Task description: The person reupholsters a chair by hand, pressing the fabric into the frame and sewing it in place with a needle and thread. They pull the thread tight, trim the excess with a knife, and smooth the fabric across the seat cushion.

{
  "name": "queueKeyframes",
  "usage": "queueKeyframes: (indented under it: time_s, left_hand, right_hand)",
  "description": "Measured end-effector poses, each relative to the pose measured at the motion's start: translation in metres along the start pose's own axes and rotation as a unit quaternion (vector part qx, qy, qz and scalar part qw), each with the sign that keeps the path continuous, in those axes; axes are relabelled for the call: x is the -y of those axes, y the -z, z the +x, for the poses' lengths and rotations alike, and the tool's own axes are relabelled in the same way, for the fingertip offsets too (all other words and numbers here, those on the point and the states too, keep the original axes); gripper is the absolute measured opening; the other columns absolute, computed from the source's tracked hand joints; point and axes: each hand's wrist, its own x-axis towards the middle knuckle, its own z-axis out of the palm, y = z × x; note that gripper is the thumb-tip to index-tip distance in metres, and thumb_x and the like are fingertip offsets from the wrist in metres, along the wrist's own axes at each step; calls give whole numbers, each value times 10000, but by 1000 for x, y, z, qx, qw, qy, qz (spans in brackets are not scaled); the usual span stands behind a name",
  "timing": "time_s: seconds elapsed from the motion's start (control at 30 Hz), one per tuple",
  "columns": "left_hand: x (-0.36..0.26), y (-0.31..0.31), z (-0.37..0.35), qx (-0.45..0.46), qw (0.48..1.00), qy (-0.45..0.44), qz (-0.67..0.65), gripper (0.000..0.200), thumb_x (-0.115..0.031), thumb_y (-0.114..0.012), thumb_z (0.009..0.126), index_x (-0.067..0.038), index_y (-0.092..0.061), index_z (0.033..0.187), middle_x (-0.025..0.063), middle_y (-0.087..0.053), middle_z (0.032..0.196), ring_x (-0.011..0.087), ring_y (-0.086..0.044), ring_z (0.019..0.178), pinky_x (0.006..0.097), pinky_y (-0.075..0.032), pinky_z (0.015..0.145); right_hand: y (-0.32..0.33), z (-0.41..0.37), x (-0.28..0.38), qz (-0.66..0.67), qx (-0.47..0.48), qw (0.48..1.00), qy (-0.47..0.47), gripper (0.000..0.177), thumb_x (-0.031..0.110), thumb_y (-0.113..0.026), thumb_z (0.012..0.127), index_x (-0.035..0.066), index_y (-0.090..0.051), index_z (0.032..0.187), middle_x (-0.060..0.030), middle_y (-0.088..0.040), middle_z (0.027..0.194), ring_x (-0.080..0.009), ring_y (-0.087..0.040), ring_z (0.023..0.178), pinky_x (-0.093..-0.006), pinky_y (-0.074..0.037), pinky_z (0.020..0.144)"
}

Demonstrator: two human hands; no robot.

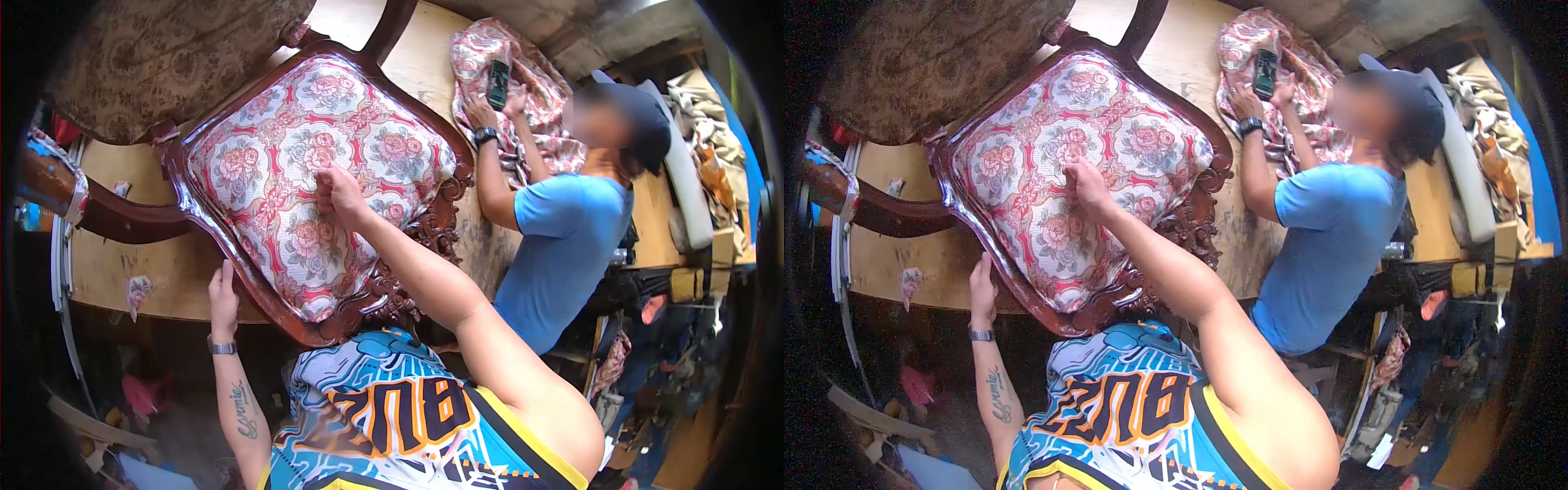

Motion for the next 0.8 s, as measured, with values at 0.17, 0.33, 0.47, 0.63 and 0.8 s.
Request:
queueKeyframes:
  time_s: [0.17,0.33,0.47,0.63,0.8]
  left_hand:
    - [33,19,12,-70,978,-158,119,312,-238,-508,1000,-41,-524,759,-60,-395,706,34,-326,690,229,-305,613]
    - [-23,-15,-31,-256,806,-425,324,353,-193,-453,988,-11,-543,700,150,-613,941,299,-524,1017,414,-406,914]
    - [-91,-54,-28,-153,875,-457,36,366,-241,-405,1008,-11,-635,842,173,-617,973,315,-573,974,457,-420,942]
    - [-121,-43,-11,-298,850,-282,330,367,-244,-405,1012,12,-560,1224,165,-589,1010,274,-607,901,378,-485,804]
    - [-141,-36,-15,-136,865,58,479,354,-189,-408,988,-15,-543,1265,229,-643,994,387,-632,882,446,-499,770]
  right_hand:
    - [5,0,11,60,62,994,-62,115,210,-462,944,153,-425,851,58,-282,614,-66,-249,486,-243,-232,443]
    - [13,1,17,115,65,985,-107,141,197,-498,935,170,-412,827,58,-282,614,-64,-253,488,-242,-239,445]
    - [11,3,18,100,59,984,-138,189,172,-566,913,192,-412,805,65,-276,598,-61,-276,488,-240,-254,440]
    - [9,-1,19,47,90,991,-90,87,140,-542,959,62,-523,993,-18,-479,734,-112,-482,635,-274,-434,557]
    - [-5,0,32,-73,107,986,-101,126,137,-508,984,41,-541,1057,-66,-579,752,-152,-598,653,-274,-515,589]
